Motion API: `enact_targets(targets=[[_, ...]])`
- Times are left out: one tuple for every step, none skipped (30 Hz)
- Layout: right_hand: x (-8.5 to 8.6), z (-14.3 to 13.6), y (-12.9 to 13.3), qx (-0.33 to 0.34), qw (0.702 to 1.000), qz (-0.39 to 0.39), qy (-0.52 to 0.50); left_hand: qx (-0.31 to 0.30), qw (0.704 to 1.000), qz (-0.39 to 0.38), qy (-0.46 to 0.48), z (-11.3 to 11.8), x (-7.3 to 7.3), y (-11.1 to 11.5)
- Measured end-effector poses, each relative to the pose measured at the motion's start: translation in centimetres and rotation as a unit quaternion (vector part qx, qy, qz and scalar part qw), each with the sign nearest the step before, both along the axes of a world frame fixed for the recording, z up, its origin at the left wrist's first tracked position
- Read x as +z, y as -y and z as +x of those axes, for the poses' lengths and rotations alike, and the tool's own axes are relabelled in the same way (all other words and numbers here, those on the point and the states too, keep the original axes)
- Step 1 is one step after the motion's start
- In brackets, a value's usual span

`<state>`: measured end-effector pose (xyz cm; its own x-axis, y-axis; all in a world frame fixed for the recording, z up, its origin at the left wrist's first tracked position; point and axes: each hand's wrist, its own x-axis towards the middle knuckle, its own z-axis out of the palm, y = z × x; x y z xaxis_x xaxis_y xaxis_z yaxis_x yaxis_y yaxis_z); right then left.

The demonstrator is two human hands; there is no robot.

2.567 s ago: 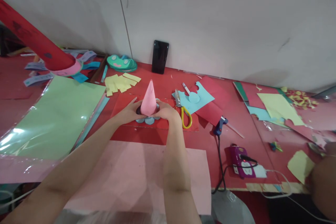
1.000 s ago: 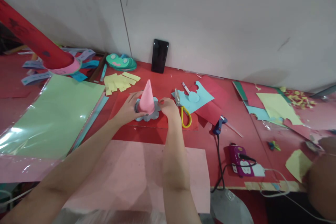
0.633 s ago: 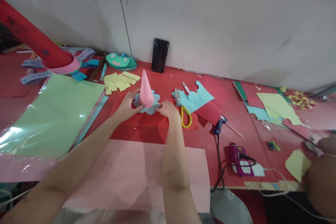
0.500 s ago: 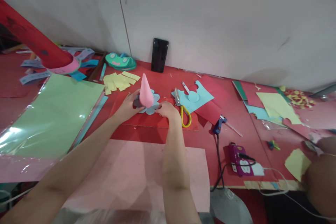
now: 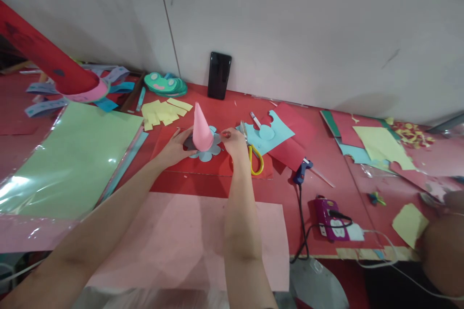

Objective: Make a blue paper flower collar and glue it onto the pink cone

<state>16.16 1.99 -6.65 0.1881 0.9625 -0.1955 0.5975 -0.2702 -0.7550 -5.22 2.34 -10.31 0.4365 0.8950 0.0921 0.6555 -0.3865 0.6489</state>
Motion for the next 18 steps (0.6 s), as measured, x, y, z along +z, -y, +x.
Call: enact_targets(targets=[[-0.20,0.03,-0.07,0.003,1.000,0.000,0.000,-0.002,1.000,0.003,0.000,-0.05,-0.05,0.01],[-0.38,0.06,-0.10,0.009,1.000,0.004,0.000,-0.003,1.000,0.006,-0.001,-0.09,-0.09,0.03],[-0.51,0.08,-0.11,0.016,1.000,0.009,0.000,-0.004,1.000,0.010,-0.002,-0.10,-0.12,0.05],[-0.59,0.08,-0.10,0.023,1.000,0.012,0.000,-0.003,1.000,0.013,-0.004,-0.11,-0.13,0.08],[-0.62,0.07,-0.05,0.030,0.999,0.011,0.001,-0.003,1.000,0.015,-0.005,-0.11,-0.12,0.09],[-0.59,0.03,0.00,0.036,0.999,0.006,0.003,-0.003,1.000,0.016,-0.006,-0.12,-0.09,0.09],[-0.51,-0.02,0.07,0.041,0.999,-0.003,0.007,-0.003,1.000,0.016,-0.004,-0.13,-0.06,0.07],[-0.39,-0.08,0.14,0.045,0.999,-0.015,0.013,-0.003,1.000,0.013,-0.001,-0.16,-0.04,0.03],[-0.26,-0.15,0.21,0.048,0.998,-0.026,0.020,-0.002,1.000,0.008,0.006,-0.19,-0.03,-0.03],[-0.12,-0.20,0.27,0.051,0.998,-0.039,0.025,0.002,1.000,0.000,0.019,-0.23,-0.04,-0.10],[-0.01,-0.24,0.32,0.054,0.997,-0.052,0.029,0.008,0.999,-0.010,0.037,-0.27,-0.08,-0.16],[0.07,-0.25,0.36,0.058,0.996,-0.068,0.029,0.016,0.998,-0.018,0.060,-0.29,-0.13,-0.22],[0.11,-0.24,0.39,0.061,0.994,-0.084,0.028,0.028,0.996,-0.020,0.084,-0.30,-0.18,-0.26],[0.11,-0.19,0.40,0.057,0.993,-0.099,0.027,0.049,0.993,-0.014,0.105,-0.29,-0.23,-0.28],[0.09,-0.13,0.40,0.043,0.993,-0.109,0.029,0.081,0.989,0.000,0.119,-0.27,-0.25,-0.28],[0.05,-0.04,0.39,0.022,0.993,-0.114,0.034,0.123,0.984,0.018,0.124,-0.25,-0.22,-0.26],[0.03,0.06,0.38,-0.001,0.992,-0.117,0.037,0.169,0.978,0.034,0.119,-0.24,-0.13,-0.23],[0.03,0.16,0.37,-0.017,0.992,-0.121,0.036,0.212,0.970,0.040,0.109,-0.26,0.02,-0.19]])
